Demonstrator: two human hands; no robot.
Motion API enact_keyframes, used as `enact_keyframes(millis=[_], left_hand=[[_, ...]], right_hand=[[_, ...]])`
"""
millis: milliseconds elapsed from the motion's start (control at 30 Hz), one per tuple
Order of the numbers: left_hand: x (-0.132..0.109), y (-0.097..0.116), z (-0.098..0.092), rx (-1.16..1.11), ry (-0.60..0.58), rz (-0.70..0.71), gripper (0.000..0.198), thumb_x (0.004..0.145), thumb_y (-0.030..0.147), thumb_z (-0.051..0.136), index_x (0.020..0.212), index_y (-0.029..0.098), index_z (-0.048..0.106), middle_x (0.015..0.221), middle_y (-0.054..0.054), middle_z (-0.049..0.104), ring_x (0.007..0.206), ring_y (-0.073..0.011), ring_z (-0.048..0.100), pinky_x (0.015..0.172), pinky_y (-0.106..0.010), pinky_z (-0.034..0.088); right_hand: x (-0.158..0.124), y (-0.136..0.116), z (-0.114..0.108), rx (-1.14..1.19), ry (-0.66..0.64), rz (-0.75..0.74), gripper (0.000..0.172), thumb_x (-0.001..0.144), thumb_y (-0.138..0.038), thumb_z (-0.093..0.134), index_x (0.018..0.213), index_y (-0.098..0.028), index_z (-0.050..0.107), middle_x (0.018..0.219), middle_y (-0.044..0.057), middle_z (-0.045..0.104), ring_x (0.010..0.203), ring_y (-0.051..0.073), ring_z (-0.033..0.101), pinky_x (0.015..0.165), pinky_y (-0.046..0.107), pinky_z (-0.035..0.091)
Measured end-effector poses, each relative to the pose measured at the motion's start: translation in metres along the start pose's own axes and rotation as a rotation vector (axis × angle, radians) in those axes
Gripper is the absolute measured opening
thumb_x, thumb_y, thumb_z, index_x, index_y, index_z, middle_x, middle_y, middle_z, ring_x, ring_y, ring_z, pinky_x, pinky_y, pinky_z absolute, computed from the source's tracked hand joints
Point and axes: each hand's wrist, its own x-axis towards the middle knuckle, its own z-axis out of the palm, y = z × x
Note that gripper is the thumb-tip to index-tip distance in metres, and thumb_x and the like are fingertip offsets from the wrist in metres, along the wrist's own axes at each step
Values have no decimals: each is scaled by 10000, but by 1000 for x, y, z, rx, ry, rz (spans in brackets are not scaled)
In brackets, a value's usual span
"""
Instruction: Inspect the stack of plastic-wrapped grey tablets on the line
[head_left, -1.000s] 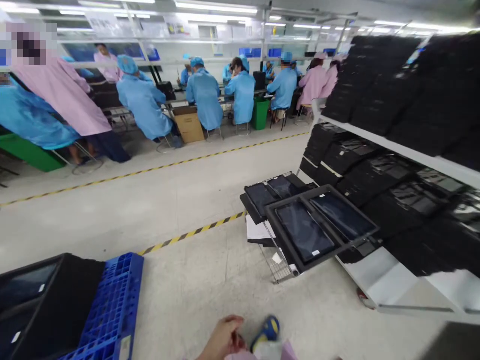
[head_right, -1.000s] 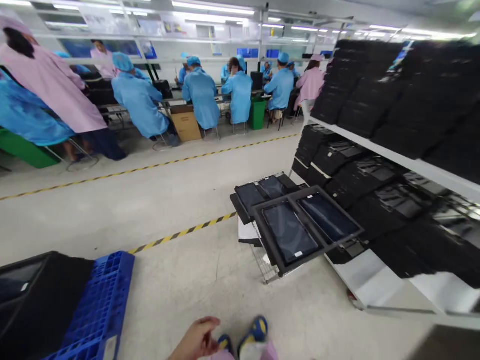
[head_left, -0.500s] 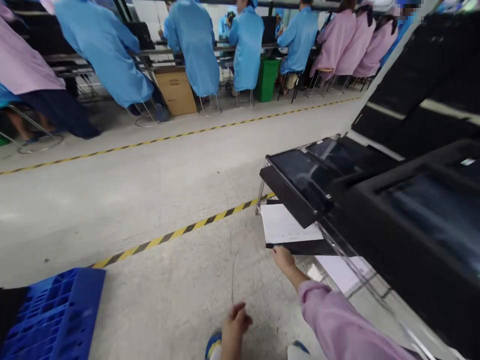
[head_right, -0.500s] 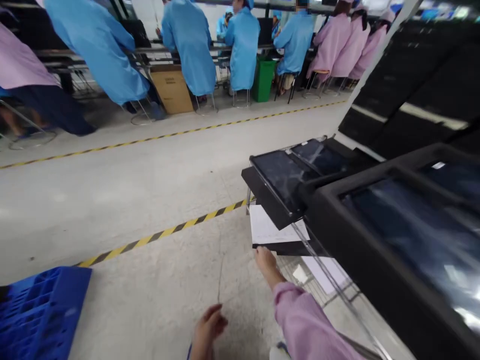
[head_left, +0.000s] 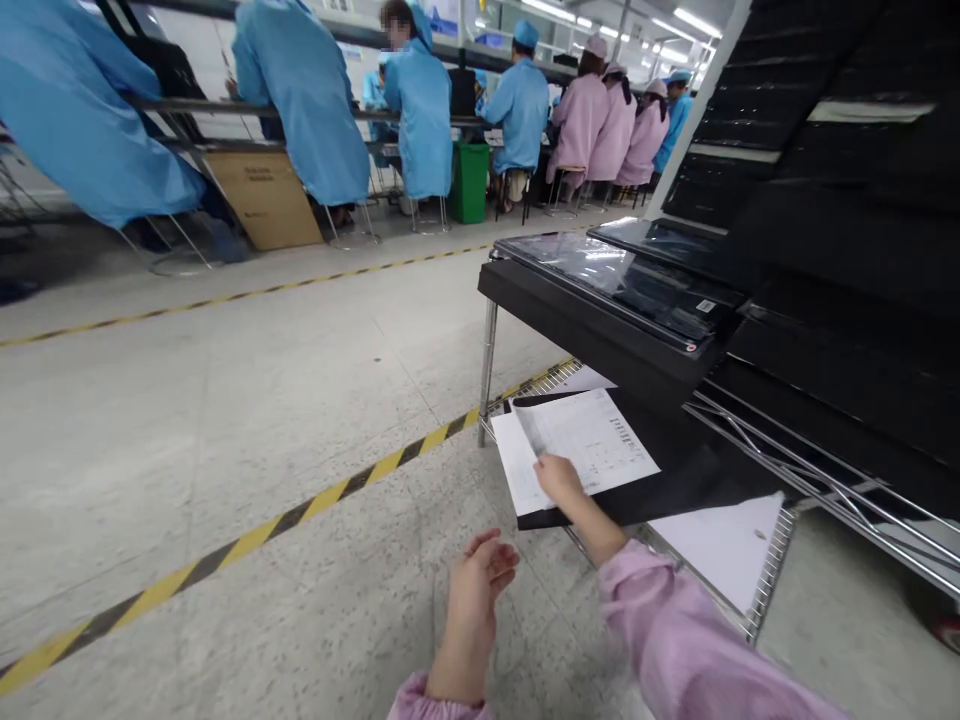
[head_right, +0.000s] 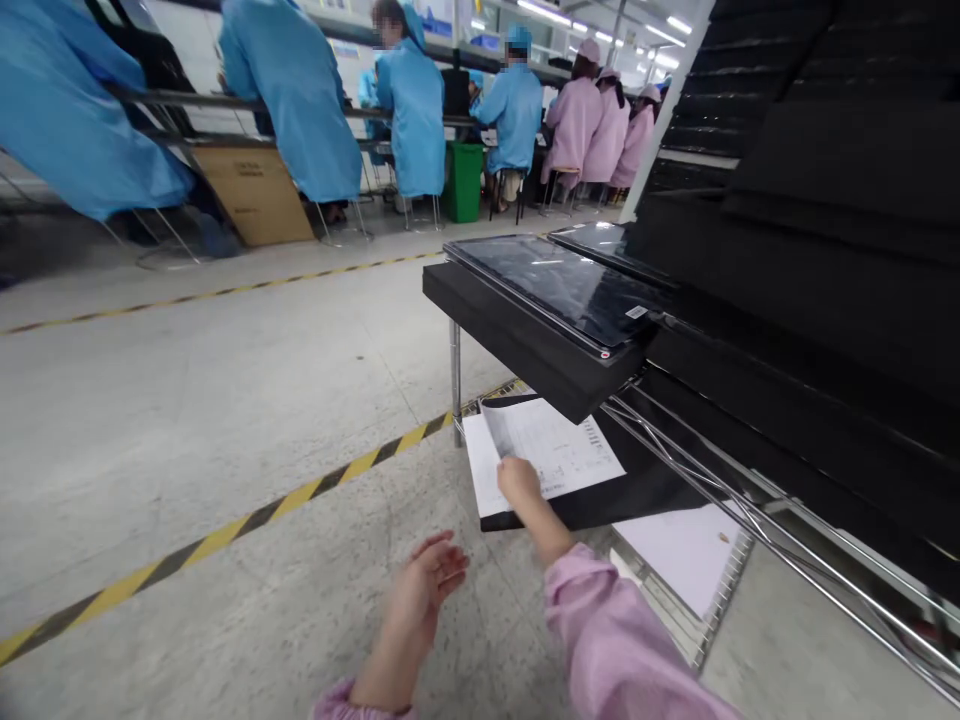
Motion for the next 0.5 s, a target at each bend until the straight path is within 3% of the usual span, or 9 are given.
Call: enact_keyframes(millis=[167,267,367,500], left_hand=[[36,-9,8,18,63,-40,355,636,326,673,940,153,610,887,-107,664,830,-218,624,694,-313,421],[62,-13,26,-32,70,-15,380,689,345,650,1021,171,594,1061,-122,637,966,-226,592,713,-301,426],[81,-18,45,-98,31,0,378,737,362,621,1067,180,593,1130,-112,630,1007,-222,585,721,-290,427],[92,-24,54,-172,-18,-3,330,735,342,615,1012,163,630,1081,-97,666,912,-199,616,689,-272,418]], right_hand=[[-3,34,-94,539,87,27,303,701,-460,665,718,-173,571,659,30,645,690,218,632,608,310,499],[-10,45,-132,748,159,17,356,598,-486,697,724,-195,537,640,24,644,687,226,632,587,305,493],[-15,48,-144,865,197,29,355,605,-485,683,766,-198,549,656,22,652,702,235,635,579,309,494],[-11,44,-131,913,172,86,308,680,-447,667,820,-181,598,678,36,661,699,242,638,550,309,494]])
